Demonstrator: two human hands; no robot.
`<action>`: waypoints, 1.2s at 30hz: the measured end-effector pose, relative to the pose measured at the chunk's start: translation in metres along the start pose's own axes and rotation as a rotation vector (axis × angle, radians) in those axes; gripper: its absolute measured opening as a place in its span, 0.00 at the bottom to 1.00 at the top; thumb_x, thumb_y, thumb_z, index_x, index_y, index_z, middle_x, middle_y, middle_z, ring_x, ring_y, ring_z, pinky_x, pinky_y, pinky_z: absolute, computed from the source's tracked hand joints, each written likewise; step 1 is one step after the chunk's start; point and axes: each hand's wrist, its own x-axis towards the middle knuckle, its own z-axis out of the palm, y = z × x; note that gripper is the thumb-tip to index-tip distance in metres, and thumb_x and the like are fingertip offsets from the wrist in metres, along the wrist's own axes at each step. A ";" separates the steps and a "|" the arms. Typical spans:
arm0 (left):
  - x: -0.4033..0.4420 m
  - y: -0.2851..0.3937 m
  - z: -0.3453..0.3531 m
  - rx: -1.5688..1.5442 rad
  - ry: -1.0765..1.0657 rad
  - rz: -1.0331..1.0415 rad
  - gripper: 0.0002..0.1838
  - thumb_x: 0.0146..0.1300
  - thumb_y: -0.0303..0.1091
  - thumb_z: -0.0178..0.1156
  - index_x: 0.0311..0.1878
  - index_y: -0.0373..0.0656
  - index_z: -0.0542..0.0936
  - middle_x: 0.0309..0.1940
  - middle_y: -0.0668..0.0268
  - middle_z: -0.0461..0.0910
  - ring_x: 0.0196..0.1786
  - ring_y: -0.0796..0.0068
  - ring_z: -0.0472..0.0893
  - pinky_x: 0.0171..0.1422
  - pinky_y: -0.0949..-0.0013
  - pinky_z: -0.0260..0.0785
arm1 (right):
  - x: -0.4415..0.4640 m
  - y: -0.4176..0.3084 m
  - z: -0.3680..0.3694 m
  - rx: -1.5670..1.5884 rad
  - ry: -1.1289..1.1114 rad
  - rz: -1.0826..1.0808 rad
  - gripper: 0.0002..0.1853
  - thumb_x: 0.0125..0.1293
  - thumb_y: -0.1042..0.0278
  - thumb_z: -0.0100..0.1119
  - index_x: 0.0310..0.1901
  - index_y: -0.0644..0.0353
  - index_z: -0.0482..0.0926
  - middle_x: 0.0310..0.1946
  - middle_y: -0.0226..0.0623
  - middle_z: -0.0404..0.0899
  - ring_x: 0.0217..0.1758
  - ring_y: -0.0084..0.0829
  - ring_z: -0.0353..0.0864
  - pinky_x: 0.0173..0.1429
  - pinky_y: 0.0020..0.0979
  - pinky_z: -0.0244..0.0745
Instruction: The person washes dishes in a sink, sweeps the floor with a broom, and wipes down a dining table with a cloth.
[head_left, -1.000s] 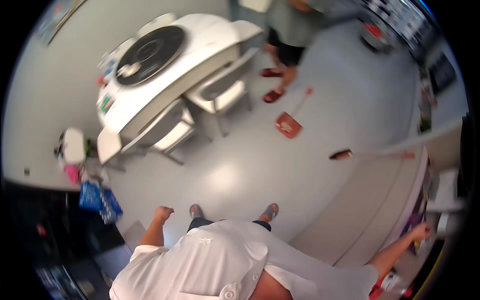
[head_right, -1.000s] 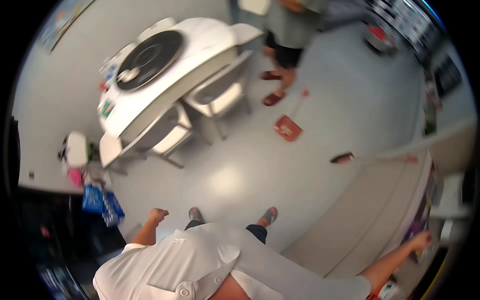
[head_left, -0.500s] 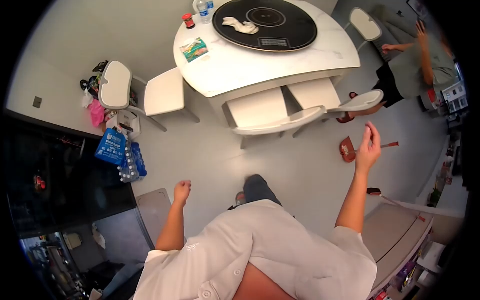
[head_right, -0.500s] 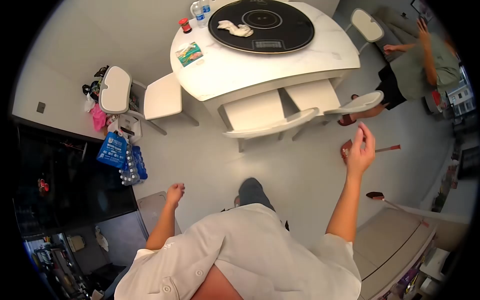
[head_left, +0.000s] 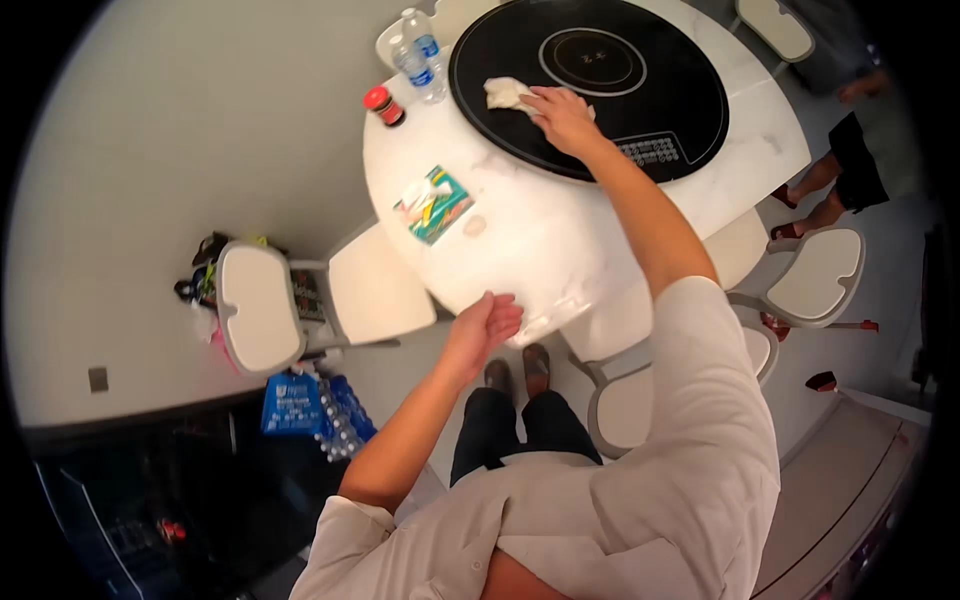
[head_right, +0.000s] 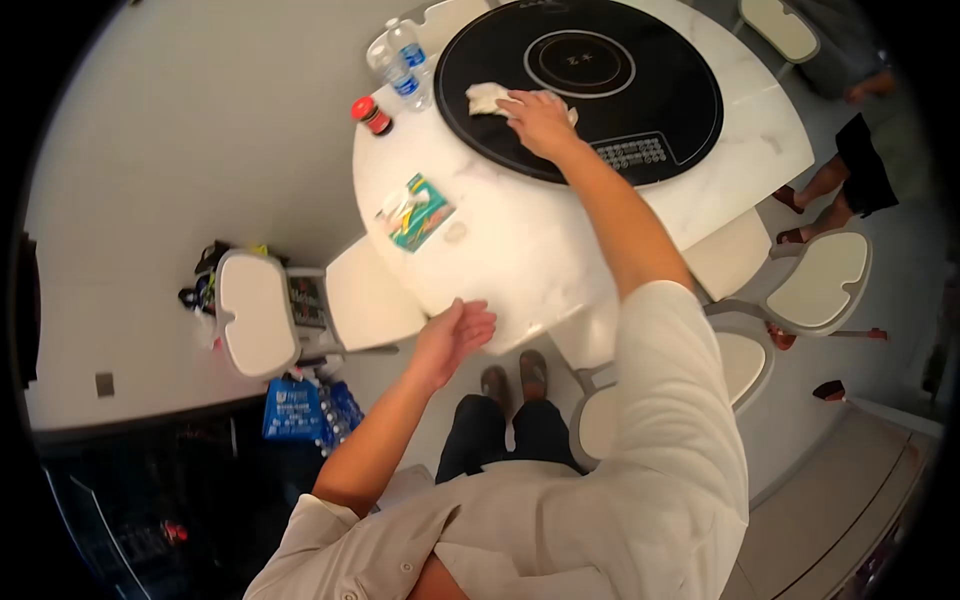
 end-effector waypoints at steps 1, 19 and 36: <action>-0.004 0.002 0.004 0.015 0.000 -0.001 0.28 0.82 0.48 0.39 0.65 0.31 0.72 0.53 0.53 0.81 0.55 0.63 0.80 0.67 0.59 0.72 | 0.004 -0.010 0.003 0.012 0.001 0.033 0.19 0.68 0.64 0.60 0.61 0.43 0.81 0.59 0.34 0.78 0.57 0.43 0.77 0.63 0.42 0.71; 0.308 0.132 0.046 -0.584 0.140 0.093 0.30 0.81 0.56 0.38 0.72 0.43 0.65 0.70 0.61 0.70 0.70 0.58 0.72 0.74 0.53 0.67 | -0.056 0.186 -0.017 -0.559 -0.063 0.944 0.18 0.76 0.52 0.48 0.35 0.54 0.81 0.20 0.44 0.81 0.20 0.44 0.82 0.24 0.46 0.77; 0.316 0.164 0.062 -0.547 0.218 0.211 0.34 0.80 0.60 0.32 0.75 0.45 0.63 0.74 0.60 0.65 0.73 0.56 0.68 0.77 0.53 0.62 | -0.041 0.004 0.030 -0.205 -0.132 0.656 0.10 0.68 0.60 0.54 0.42 0.53 0.81 0.25 0.36 0.81 0.28 0.38 0.82 0.34 0.47 0.76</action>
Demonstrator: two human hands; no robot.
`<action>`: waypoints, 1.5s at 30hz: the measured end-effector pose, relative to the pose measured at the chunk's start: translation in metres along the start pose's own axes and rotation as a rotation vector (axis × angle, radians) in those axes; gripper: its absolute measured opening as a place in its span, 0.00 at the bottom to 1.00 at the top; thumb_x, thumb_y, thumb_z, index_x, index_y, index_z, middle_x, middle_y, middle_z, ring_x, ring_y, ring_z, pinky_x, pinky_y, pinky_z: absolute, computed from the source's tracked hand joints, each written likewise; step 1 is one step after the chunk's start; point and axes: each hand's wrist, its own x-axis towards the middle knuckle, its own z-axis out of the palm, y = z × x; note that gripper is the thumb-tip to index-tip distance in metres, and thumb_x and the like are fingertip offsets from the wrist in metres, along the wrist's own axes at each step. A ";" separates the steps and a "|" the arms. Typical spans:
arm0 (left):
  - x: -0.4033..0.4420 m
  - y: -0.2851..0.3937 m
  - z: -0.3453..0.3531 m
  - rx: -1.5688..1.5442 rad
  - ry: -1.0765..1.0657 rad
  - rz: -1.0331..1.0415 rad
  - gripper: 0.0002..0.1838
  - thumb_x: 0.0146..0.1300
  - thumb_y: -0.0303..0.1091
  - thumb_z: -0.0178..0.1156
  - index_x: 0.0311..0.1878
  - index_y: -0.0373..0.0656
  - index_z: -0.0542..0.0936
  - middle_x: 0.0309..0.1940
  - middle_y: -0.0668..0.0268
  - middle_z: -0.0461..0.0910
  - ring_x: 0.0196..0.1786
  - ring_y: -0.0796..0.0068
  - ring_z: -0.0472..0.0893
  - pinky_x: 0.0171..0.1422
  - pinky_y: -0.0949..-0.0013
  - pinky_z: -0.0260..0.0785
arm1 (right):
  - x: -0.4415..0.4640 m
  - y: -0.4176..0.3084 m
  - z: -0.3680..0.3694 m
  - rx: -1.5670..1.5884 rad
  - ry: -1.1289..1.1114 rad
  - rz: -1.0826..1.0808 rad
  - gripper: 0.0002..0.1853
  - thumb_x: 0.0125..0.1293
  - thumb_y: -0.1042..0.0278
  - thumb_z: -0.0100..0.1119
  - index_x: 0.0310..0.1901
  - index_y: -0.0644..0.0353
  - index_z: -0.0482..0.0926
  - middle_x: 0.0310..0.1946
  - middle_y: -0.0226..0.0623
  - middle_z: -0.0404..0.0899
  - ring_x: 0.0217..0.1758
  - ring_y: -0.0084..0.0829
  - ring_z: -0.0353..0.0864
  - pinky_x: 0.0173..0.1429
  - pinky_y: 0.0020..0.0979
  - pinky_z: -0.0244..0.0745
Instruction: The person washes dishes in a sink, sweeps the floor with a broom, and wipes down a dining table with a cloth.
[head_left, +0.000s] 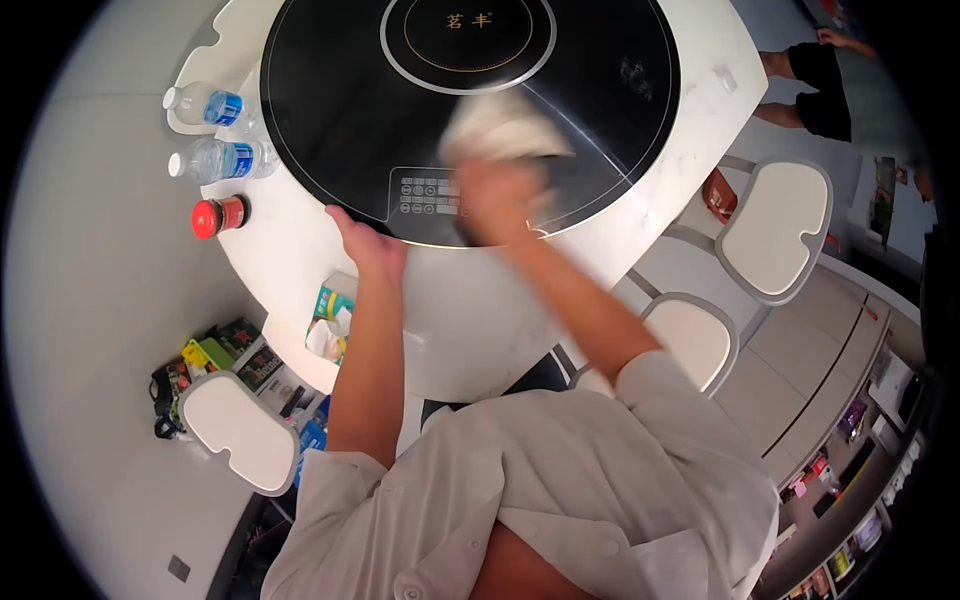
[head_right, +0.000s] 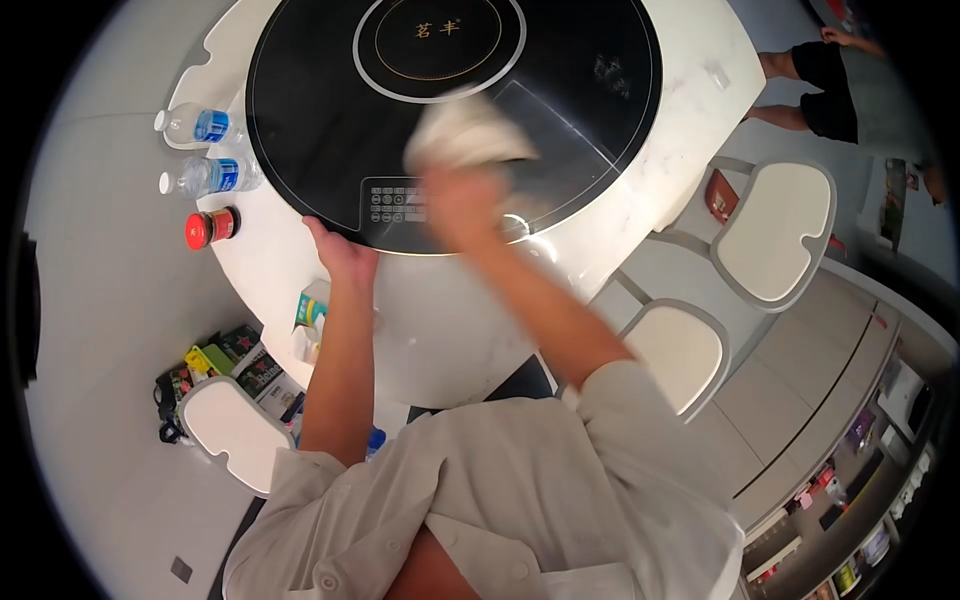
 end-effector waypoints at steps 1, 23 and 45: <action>0.013 0.008 -0.014 0.061 0.016 -0.064 0.36 0.79 0.62 0.31 0.74 0.43 0.64 0.73 0.58 0.67 0.73 0.54 0.69 0.77 0.52 0.62 | -0.027 -0.056 0.011 0.035 -0.025 -0.128 0.09 0.64 0.62 0.56 0.43 0.52 0.81 0.25 0.34 0.80 0.29 0.35 0.82 0.36 0.47 0.75; -0.041 -0.048 -0.016 0.157 0.018 -0.121 0.34 0.79 0.60 0.37 0.74 0.43 0.63 0.74 0.61 0.65 0.74 0.59 0.67 0.77 0.50 0.61 | 0.161 0.223 -0.042 -0.024 0.017 -0.216 0.17 0.62 0.68 0.56 0.53 0.61 0.77 0.57 0.51 0.76 0.63 0.52 0.73 0.69 0.52 0.67; -0.048 -0.055 -0.016 0.053 0.000 -0.152 0.33 0.77 0.62 0.42 0.73 0.48 0.66 0.71 0.68 0.71 0.71 0.65 0.72 0.76 0.60 0.63 | 0.097 0.157 -0.021 0.218 -0.124 -0.071 0.31 0.57 0.82 0.55 0.64 0.55 0.74 0.66 0.41 0.75 0.72 0.46 0.70 0.75 0.44 0.65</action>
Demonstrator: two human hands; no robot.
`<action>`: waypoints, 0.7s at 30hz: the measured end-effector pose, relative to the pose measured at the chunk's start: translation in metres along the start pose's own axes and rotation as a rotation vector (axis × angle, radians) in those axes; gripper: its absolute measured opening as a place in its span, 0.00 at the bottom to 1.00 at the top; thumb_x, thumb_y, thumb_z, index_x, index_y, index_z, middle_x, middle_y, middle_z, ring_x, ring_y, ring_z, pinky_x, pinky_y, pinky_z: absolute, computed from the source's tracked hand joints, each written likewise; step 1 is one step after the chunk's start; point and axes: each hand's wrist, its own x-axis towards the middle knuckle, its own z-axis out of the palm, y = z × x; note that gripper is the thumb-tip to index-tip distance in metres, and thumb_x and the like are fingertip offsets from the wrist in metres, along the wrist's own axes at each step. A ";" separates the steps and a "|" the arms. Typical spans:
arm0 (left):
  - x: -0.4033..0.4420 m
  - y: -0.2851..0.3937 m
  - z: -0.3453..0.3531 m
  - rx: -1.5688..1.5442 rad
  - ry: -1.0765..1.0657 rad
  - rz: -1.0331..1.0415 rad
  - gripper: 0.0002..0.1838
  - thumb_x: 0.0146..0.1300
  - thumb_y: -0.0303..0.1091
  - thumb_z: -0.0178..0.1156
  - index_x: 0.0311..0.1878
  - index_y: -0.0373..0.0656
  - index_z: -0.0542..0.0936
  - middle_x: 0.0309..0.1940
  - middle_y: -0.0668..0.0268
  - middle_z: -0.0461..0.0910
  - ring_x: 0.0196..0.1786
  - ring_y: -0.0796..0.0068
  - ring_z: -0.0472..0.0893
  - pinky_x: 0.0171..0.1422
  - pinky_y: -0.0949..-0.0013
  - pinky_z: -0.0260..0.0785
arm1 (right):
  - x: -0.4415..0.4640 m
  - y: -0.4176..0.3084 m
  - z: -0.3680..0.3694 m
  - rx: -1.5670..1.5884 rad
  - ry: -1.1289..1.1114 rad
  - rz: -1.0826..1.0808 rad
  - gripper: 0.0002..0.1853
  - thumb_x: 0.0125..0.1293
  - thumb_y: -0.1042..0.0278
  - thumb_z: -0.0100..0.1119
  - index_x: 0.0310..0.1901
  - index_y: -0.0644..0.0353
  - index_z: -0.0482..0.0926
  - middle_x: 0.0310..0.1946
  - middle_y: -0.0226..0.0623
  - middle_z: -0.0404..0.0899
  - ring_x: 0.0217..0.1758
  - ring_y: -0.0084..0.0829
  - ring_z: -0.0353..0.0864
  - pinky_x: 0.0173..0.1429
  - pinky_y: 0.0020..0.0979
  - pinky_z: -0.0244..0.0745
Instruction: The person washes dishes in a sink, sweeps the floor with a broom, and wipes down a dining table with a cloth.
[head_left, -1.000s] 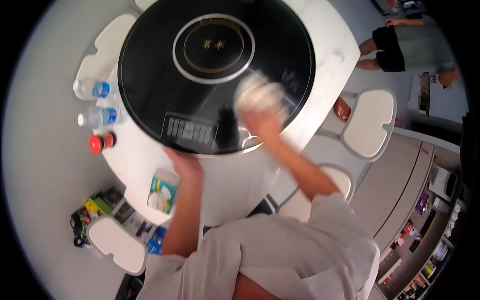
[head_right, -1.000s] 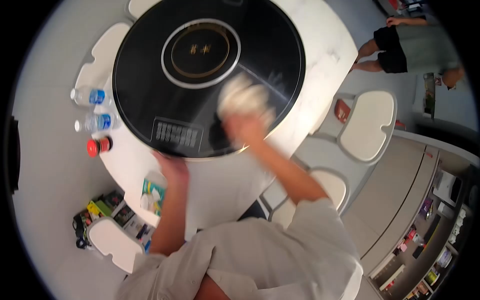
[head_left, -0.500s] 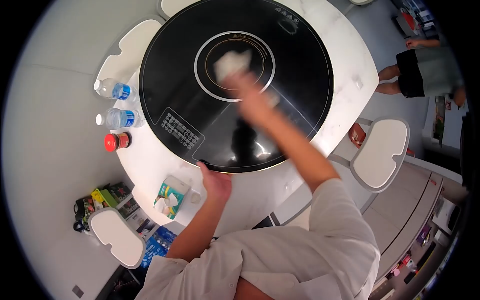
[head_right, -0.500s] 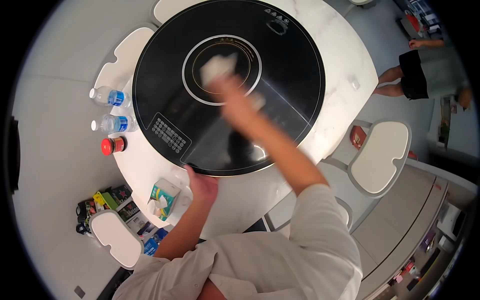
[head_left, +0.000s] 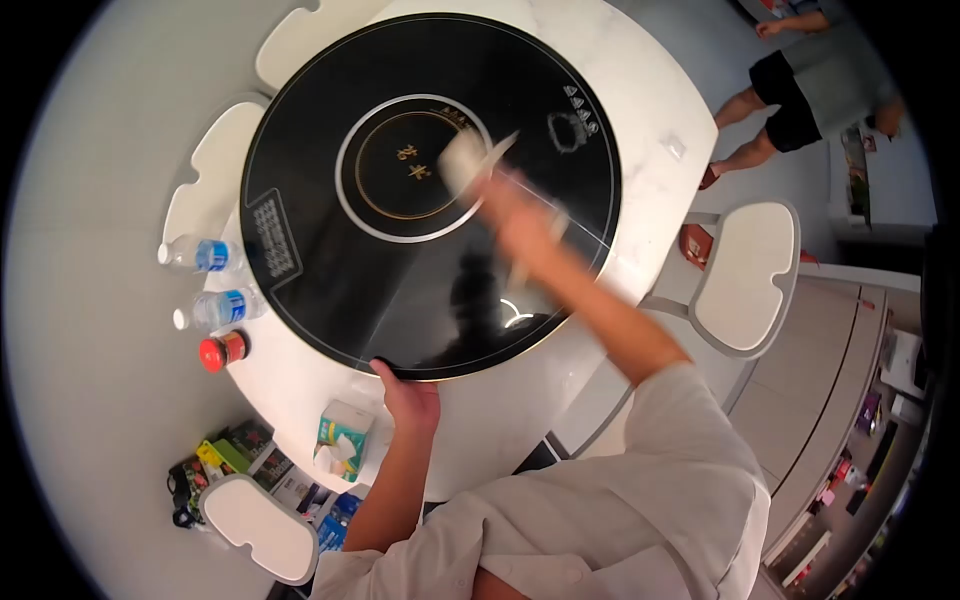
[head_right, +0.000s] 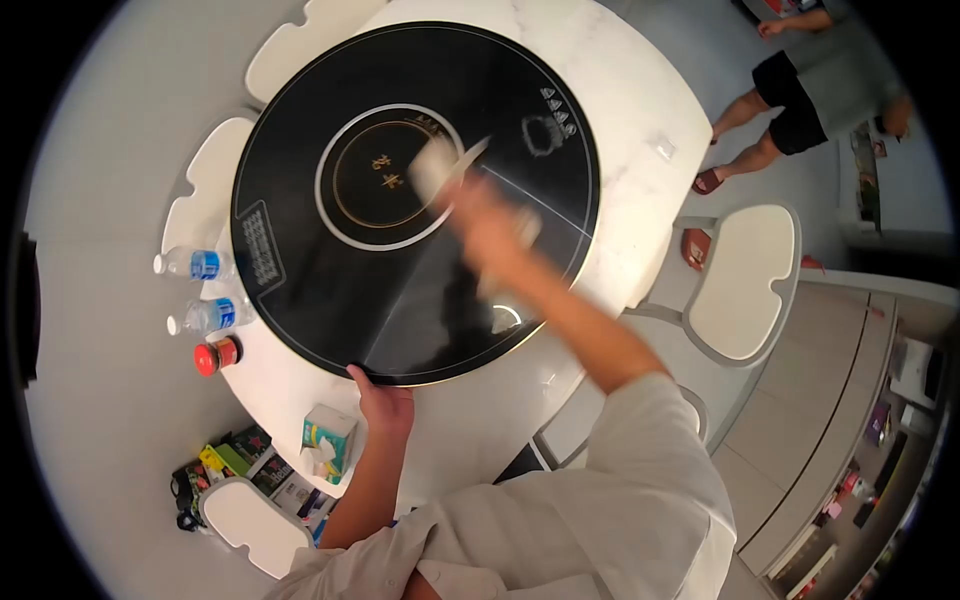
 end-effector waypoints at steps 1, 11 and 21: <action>-0.003 -0.007 0.008 -0.018 0.029 -0.003 0.33 0.77 0.62 0.42 0.73 0.48 0.66 0.71 0.68 0.71 0.70 0.65 0.72 0.76 0.60 0.63 | -0.051 -0.044 0.010 0.092 -0.085 -0.179 0.28 0.60 0.79 0.55 0.65 0.55 0.74 0.67 0.40 0.74 0.72 0.43 0.70 0.77 0.45 0.62; 0.035 0.055 0.005 0.260 0.181 0.101 0.35 0.78 0.58 0.45 0.73 0.38 0.65 0.71 0.61 0.70 0.71 0.60 0.71 0.77 0.58 0.64 | 0.080 0.198 -0.098 -0.353 0.329 -0.004 0.32 0.56 0.86 0.52 0.65 0.53 0.76 0.62 0.41 0.79 0.63 0.43 0.78 0.66 0.37 0.74; 0.014 0.012 0.009 0.298 0.141 0.164 0.30 0.77 0.56 0.50 0.64 0.36 0.70 0.62 0.58 0.77 0.62 0.60 0.79 0.66 0.57 0.75 | 0.021 0.004 0.014 0.036 -0.065 -0.435 0.21 0.69 0.70 0.55 0.63 0.54 0.76 0.64 0.37 0.76 0.68 0.42 0.74 0.71 0.43 0.69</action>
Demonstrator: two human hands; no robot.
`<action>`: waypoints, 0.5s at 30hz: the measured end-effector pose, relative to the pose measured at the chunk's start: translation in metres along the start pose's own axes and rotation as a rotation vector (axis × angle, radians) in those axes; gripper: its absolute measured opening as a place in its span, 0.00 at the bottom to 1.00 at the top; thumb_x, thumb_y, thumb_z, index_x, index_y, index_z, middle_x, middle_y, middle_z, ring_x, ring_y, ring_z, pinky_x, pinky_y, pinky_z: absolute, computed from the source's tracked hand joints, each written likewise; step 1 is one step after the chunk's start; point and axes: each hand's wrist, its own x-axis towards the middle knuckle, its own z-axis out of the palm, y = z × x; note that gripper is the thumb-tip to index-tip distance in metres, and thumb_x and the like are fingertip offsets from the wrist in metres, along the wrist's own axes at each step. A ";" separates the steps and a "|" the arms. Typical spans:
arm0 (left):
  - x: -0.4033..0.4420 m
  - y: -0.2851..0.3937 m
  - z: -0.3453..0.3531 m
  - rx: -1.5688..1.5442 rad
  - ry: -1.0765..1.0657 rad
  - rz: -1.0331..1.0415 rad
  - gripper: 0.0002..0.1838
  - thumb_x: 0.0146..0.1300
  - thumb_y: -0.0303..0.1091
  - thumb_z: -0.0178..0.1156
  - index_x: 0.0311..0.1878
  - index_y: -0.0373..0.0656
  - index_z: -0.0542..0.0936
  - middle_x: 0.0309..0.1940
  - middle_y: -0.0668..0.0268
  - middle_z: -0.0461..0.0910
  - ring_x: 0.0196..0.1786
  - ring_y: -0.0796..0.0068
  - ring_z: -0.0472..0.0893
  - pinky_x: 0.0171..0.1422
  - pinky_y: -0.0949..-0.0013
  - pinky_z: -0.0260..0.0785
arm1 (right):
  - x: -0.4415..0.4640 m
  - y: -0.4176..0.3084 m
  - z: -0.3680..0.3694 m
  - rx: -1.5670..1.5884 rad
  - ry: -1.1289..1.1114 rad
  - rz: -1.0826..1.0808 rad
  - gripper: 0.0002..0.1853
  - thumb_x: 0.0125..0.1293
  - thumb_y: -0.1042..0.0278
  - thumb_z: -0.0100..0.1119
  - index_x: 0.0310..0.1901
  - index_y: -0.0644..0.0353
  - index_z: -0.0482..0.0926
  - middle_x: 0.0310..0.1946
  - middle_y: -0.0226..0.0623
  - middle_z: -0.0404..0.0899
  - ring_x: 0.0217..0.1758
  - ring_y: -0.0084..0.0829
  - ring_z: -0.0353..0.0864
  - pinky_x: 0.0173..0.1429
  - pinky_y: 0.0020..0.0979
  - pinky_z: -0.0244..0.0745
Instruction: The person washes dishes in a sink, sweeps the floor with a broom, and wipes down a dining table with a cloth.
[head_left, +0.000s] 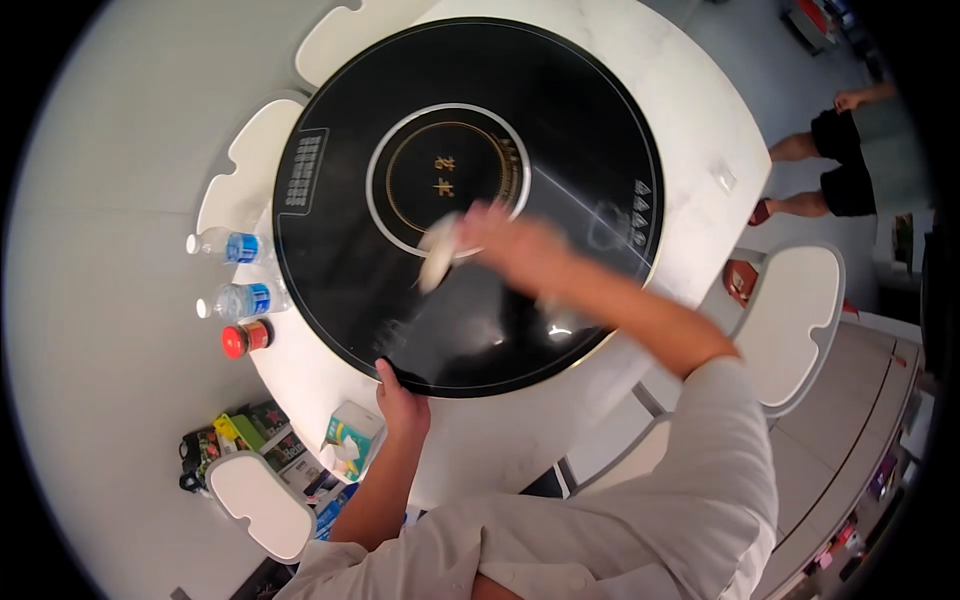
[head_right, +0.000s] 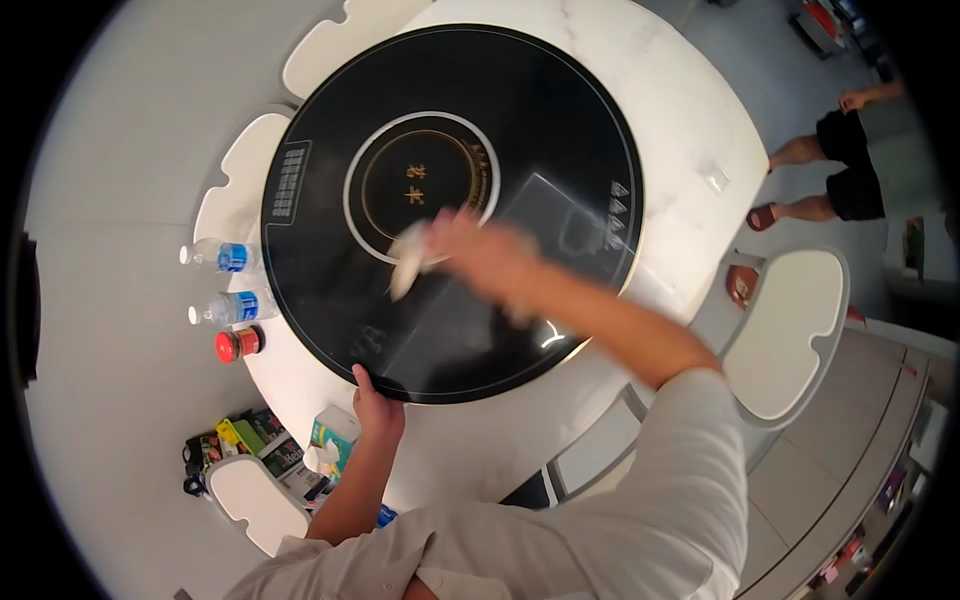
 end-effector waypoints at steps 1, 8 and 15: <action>0.008 0.004 -0.004 0.010 0.007 0.026 0.29 0.77 0.55 0.50 0.62 0.36 0.71 0.61 0.58 0.78 0.61 0.61 0.80 0.64 0.59 0.76 | 0.025 0.064 -0.019 -0.064 0.055 0.089 0.21 0.67 0.72 0.54 0.61 0.55 0.77 0.62 0.39 0.77 0.65 0.43 0.75 0.68 0.43 0.71; 0.026 0.040 -0.009 0.126 0.096 -0.016 0.30 0.75 0.55 0.55 0.60 0.32 0.72 0.55 0.57 0.81 0.54 0.64 0.83 0.59 0.63 0.78 | 0.125 0.141 -0.017 -0.036 0.322 0.597 0.17 0.65 0.78 0.50 0.53 0.54 0.82 0.49 0.47 0.84 0.52 0.46 0.84 0.55 0.47 0.77; 0.050 0.053 -0.020 0.137 0.049 0.078 0.28 0.75 0.53 0.56 0.57 0.32 0.74 0.55 0.57 0.81 0.55 0.65 0.82 0.60 0.64 0.76 | 0.039 -0.029 0.057 0.050 -0.003 -0.117 0.17 0.70 0.73 0.53 0.57 0.50 0.81 0.59 0.32 0.80 0.64 0.34 0.79 0.75 0.43 0.66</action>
